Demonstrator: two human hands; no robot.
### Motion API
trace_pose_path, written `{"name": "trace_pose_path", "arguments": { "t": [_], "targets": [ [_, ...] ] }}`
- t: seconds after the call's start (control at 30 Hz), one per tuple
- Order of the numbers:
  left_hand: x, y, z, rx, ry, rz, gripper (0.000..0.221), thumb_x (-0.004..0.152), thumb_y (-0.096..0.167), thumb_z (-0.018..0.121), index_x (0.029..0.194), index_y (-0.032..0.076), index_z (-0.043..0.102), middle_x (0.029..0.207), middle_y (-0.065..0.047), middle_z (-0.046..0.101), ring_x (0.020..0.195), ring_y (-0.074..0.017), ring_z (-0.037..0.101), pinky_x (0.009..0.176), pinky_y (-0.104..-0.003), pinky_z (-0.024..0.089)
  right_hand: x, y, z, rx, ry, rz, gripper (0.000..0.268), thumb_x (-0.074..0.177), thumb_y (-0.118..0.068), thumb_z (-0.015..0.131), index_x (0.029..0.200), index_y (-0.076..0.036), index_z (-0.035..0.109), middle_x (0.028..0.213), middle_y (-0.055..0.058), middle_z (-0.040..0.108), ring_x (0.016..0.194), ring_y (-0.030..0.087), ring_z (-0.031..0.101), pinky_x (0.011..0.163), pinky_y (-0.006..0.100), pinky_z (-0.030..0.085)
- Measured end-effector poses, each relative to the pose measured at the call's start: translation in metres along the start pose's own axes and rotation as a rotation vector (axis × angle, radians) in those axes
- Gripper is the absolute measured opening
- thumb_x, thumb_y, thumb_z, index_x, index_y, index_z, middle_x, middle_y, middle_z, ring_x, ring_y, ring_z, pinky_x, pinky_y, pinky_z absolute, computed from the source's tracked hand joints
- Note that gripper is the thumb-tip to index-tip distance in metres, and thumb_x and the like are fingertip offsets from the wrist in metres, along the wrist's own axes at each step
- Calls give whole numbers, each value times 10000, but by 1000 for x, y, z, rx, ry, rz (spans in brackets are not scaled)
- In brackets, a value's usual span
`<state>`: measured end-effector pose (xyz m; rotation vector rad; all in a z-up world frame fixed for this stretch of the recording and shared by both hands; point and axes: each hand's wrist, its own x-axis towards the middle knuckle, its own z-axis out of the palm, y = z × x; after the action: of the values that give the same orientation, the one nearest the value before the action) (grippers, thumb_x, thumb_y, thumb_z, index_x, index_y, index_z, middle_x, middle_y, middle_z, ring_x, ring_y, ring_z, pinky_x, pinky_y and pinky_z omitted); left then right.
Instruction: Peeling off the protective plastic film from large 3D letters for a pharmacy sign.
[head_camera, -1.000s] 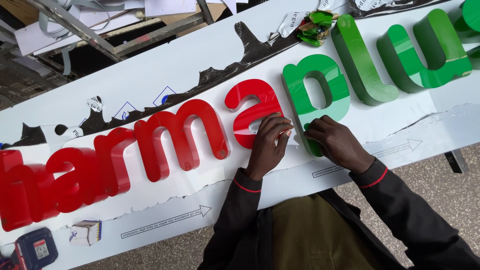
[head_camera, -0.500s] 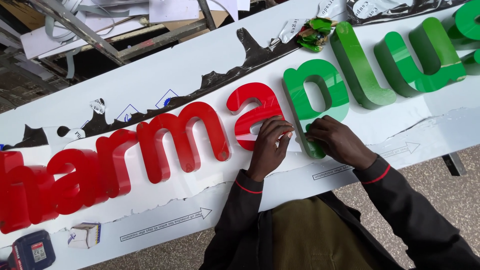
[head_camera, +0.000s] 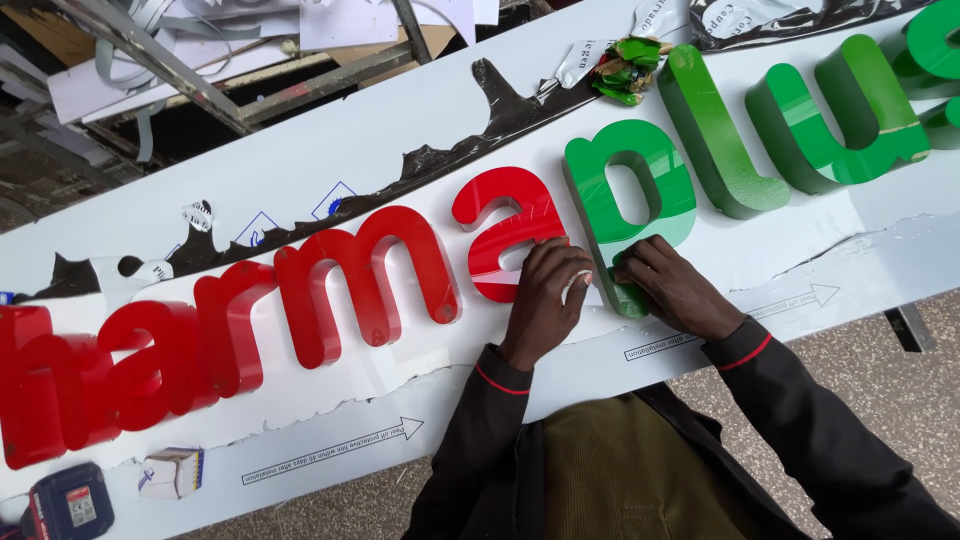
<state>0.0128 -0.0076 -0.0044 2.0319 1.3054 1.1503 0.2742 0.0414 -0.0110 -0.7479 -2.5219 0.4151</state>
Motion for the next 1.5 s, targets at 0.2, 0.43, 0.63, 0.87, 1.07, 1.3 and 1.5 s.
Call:
{"name": "trace_pose_path", "arguments": {
  "t": [0.2, 0.43, 0.63, 0.87, 1.07, 1.3, 1.5],
  "targets": [
    [-6, 18, 21, 107, 8, 18, 221, 1090, 275, 781, 1235, 109, 785, 1286, -85, 704, 1451, -394, 618, 1353, -665, 317, -8, -4, 1, 82, 84, 48, 141, 1059, 10, 642, 1151, -92, 674, 1058, 101, 597, 1039, 387, 645, 845, 488, 555],
    [-2, 35, 48, 200, 31, 63, 267, 981, 302, 875, 1111, 92, 774, 1190, -79, 640, 1395, -410, 622, 1255, -700, 408, -8, -32, -16, 153, 166, 137, 237, 1038, 122, 633, 1169, -67, 691, 1107, 158, 643, 1026, 495, 731, 818, 552, 611],
    [-8, 12, 72, 147, 54, 89, 109, 1093, 174, 728, 1021, 99, 761, 1075, -23, 636, 1289, -345, 693, 1178, -584, 496, -15, -47, -25, 289, 269, 266, 258, 1035, 130, 656, 1184, -76, 702, 1188, 145, 693, 1067, 479, 789, 844, 538, 644],
    [-2, 17, 59, -50, 72, 59, 167, 1157, 217, 664, 1061, 131, 770, 1041, 1, 640, 1277, -305, 694, 1173, -520, 471, -2, -63, -45, 238, 222, 477, 287, 1068, 35, 700, 1344, -18, 760, 1164, 246, 717, 903, 520, 789, 726, 596, 620],
    [-4, 18, 55, -118, 62, 32, 175, 1167, 245, 658, 1075, 141, 764, 1035, 14, 644, 1274, -284, 692, 1187, -501, 458, -18, -52, -19, 187, 242, 526, 137, 1024, 9, 771, 1132, -50, 831, 1143, 191, 748, 995, 488, 787, 784, 557, 610],
    [5, 22, 17, -313, 20, -73, 131, 1179, 228, 665, 1151, 140, 758, 1092, -20, 712, 1280, -340, 726, 1175, -536, 504, -10, -70, -25, 77, 271, 530, 82, 1041, -17, 782, 1070, -76, 831, 1056, 122, 766, 860, 379, 761, 667, 469, 602],
    [4, 27, 21, -87, -131, 67, 207, 1106, 242, 753, 1280, 130, 747, 1219, -69, 696, 1392, -370, 665, 1203, -608, 463, -18, -67, -17, 70, 243, 602, 108, 1025, -3, 780, 1059, -99, 816, 950, 89, 773, 779, 349, 743, 596, 460, 568]
  ]
}}
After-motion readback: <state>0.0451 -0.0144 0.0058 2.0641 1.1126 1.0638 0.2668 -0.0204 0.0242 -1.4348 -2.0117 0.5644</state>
